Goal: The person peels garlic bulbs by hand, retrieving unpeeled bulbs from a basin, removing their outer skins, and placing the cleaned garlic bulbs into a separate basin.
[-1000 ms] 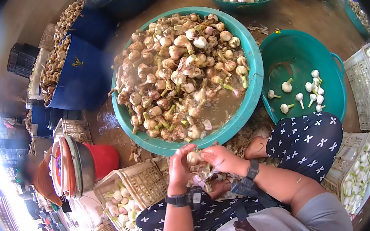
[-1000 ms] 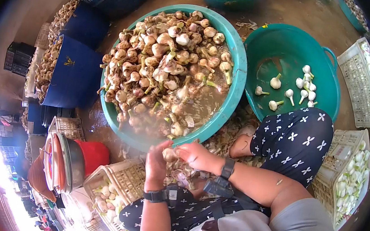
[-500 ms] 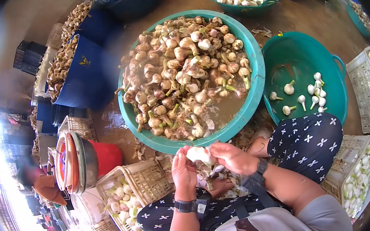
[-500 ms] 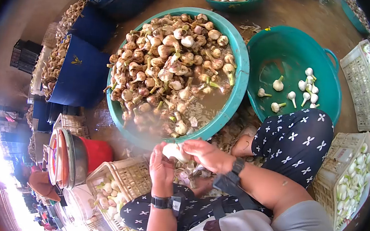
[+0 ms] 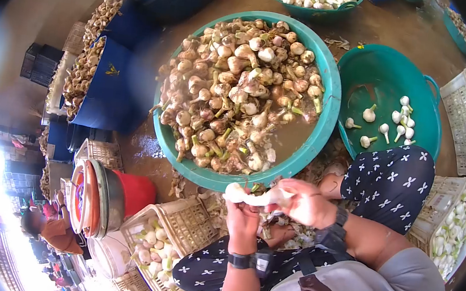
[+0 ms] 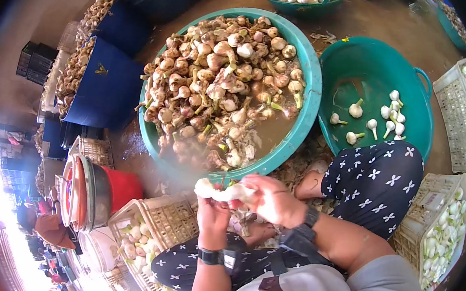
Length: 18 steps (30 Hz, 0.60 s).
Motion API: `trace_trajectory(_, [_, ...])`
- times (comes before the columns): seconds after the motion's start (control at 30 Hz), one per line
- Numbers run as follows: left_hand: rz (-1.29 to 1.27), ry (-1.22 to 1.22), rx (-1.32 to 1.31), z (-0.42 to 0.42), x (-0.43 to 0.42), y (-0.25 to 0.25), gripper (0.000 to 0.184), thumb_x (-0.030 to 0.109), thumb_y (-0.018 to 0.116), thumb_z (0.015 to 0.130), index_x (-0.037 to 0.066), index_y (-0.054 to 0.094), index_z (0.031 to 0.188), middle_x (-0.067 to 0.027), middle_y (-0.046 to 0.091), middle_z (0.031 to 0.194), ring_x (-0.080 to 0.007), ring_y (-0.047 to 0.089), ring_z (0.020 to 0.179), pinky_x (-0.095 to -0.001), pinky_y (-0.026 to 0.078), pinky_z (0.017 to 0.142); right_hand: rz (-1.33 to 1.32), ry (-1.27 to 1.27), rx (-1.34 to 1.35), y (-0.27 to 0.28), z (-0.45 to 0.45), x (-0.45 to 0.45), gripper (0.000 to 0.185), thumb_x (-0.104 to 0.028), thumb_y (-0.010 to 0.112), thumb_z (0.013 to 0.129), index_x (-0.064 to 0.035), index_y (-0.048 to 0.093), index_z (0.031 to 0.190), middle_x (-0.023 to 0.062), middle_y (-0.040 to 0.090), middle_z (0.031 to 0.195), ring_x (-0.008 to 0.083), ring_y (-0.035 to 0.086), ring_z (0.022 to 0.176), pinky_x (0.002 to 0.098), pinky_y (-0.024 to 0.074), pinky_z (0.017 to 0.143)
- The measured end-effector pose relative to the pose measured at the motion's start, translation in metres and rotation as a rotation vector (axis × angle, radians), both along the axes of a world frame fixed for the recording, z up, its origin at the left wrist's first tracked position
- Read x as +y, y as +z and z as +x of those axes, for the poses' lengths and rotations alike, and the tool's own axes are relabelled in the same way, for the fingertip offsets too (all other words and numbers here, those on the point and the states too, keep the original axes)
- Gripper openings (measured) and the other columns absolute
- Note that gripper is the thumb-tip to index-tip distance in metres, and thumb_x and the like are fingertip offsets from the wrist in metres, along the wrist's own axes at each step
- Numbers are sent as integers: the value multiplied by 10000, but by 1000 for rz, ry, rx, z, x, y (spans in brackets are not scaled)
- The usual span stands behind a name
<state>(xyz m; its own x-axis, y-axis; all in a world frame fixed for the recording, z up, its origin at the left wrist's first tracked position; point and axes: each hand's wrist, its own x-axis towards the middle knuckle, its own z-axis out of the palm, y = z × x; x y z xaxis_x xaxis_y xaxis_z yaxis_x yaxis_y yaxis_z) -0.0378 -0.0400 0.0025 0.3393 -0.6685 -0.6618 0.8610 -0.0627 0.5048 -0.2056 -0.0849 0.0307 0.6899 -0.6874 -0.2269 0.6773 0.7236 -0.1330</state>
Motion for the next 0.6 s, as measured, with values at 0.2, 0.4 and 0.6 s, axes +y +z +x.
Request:
trace_trajectory(0.2, [67, -222, 50, 31, 8, -19, 250, 352, 445, 903, 123, 542, 876, -20, 586, 758, -151, 563, 624, -294, 447, 487, -86, -158, 259, 26, -40, -39, 278, -279, 446, 865, -76, 490, 680, 96, 563, 726, 218, 557, 658, 319, 442, 587])
trace_trajectory(0.4, [144, -27, -210, 37, -13, 3, 271, 310, 435, 917, 72, 509, 1023, -58, 582, 877, -209, 571, 796, -338, 484, 663, -1266, 198, 756, 4, -35, -39, 309, -342, 538, 838, -40, 598, 809, 96, 609, 820, 261, 589, 707, 338, 454, 611])
trace_trajectory(0.6, [279, -775, -1672, 19, -17, -12, 334, 330, 452, 915, 52, 491, 1097, -51, 576, 888, -197, 570, 806, -312, 477, 706, -1236, 173, 903, -23, 35, -24, 290, -286, 536, 858, -1, 540, 807, 178, 559, 763, 341, 553, 731, 405, 423, 641])
